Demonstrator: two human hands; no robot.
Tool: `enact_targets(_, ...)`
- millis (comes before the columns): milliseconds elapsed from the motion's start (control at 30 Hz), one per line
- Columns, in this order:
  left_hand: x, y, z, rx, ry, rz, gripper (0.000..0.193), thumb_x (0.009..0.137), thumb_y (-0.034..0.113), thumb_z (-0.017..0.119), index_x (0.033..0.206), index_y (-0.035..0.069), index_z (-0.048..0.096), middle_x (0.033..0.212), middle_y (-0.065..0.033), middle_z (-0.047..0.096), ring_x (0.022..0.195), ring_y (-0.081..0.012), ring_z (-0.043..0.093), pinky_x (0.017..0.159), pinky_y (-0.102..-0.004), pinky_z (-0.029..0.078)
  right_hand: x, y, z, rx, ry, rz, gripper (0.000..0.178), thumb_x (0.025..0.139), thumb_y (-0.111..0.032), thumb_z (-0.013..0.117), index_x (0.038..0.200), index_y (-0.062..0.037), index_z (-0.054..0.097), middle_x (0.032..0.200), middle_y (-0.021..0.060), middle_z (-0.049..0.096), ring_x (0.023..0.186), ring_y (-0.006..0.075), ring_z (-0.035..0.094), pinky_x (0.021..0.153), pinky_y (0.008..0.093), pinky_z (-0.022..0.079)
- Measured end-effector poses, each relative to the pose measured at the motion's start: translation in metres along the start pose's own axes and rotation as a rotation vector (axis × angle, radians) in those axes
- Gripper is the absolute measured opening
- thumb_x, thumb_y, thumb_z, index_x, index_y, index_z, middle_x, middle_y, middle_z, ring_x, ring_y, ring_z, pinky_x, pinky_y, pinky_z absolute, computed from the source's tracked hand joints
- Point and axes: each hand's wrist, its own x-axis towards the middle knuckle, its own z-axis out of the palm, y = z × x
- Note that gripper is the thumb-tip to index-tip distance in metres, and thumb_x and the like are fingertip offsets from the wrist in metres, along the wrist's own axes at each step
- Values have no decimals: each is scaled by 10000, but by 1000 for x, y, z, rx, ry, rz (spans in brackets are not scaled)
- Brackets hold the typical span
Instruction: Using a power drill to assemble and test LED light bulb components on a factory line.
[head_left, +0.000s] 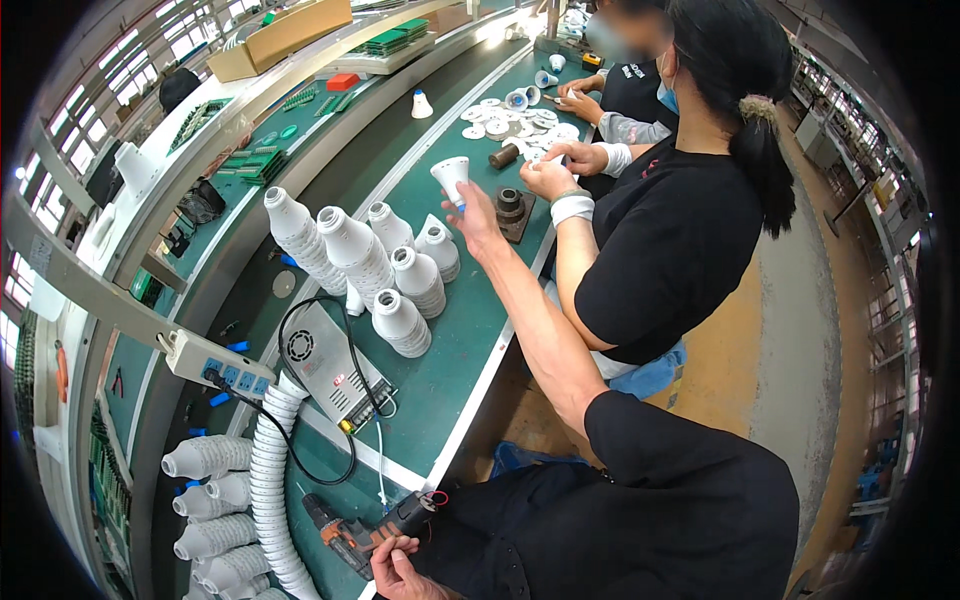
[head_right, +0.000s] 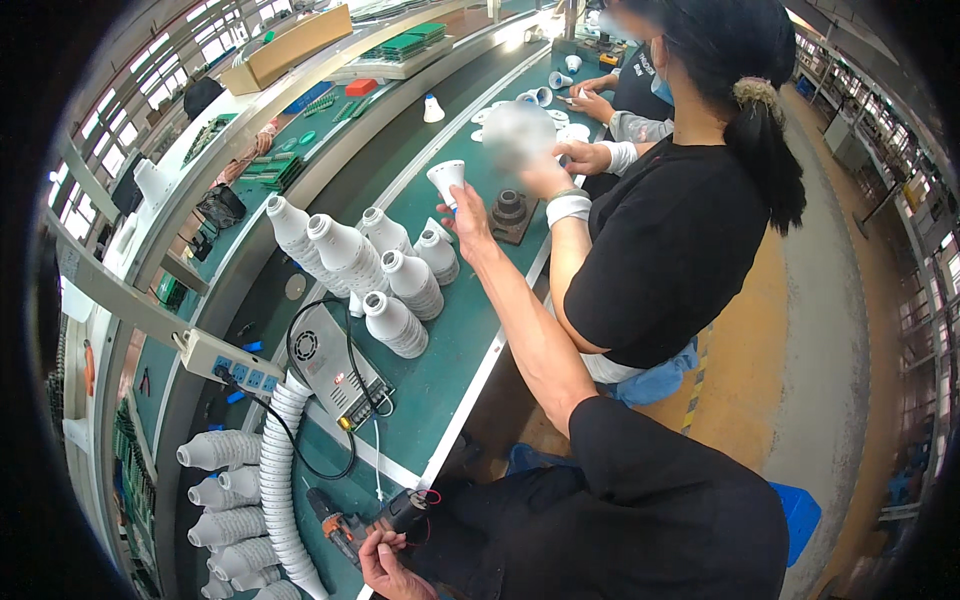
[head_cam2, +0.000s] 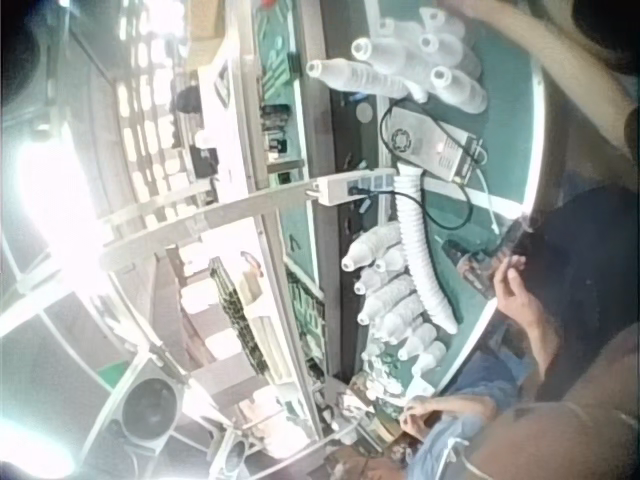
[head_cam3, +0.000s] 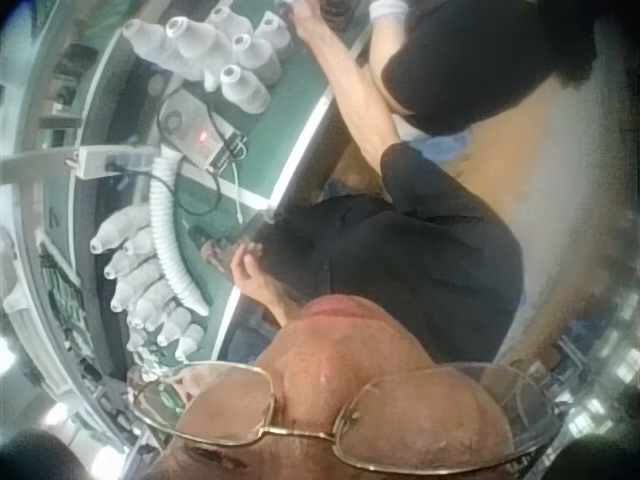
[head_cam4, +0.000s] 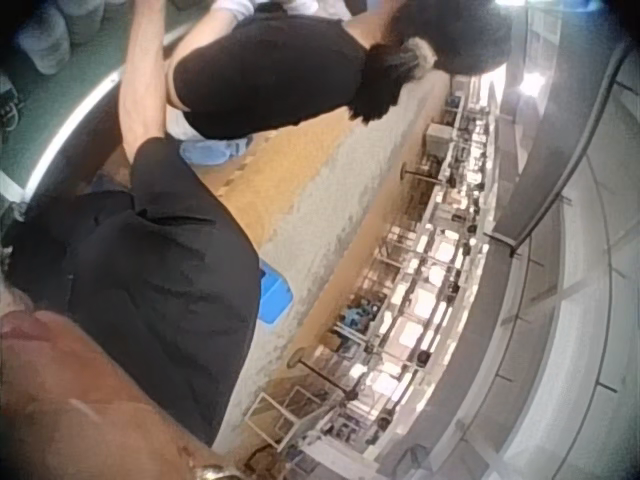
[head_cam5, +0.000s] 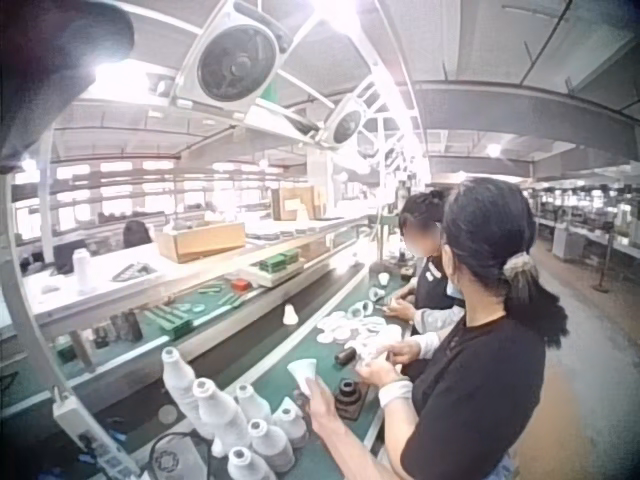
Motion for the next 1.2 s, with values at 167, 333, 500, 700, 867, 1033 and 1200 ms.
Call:
enact_targets(167,2,2,-5,19,18,31,242,1001,174,614,1114,-36,651,966,-132,690,868,-211,658,818,-333,536,43,11,-2,119,61,86,329,1004,-295,518,1231,-66,582,1005,69,671,843,155,626,691,312,496)
enact_targets(333,7,-2,0,15,-3,11,230,996,163,617,1107,-35,653,964,-129,691,864,-214,658,826,-336,532,104,12,-19,295,176,266,348,995,-302,499,1236,-58,554,940,102,666,792,193,643,617,343,509)
enact_targets(500,5,8,-2,44,46,38,234,988,155,624,1116,-38,654,972,-127,693,863,-209,657,827,-333,533,124,38,10,182,258,342,380,978,-327,507,1271,-87,534,978,123,657,768,230,654,593,379,520)
enact_targets(700,2,3,-6,41,41,-8,245,991,150,608,1146,-34,655,994,-129,700,888,-210,665,837,-328,535,160,13,18,-8,123,246,476,1018,-342,471,1415,-81,438,1320,174,577,1032,341,683,839,501,585)
enact_targets(867,-9,3,-8,20,120,-76,202,984,76,573,1131,-33,660,995,-125,700,894,-213,667,857,-332,541,103,12,57,31,-20,99,434,1047,-208,395,1418,17,403,1296,218,601,971,322,711,789,358,598)
enact_targets(1033,-7,-17,-7,20,96,2,226,993,140,566,1102,-42,644,938,-130,679,820,-207,654,752,-324,540,41,-4,35,19,96,-147,408,1038,-173,411,1412,-9,422,1027,175,723,744,231,709,610,274,516)
enact_targets(1200,-12,-11,-14,-62,53,39,148,985,-11,539,1065,-64,652,952,-126,681,891,-184,669,851,-322,548,-94,-41,68,-261,-76,-502,316,1030,-143,484,1312,-33,578,930,88,712,670,94,622,606,227,470)
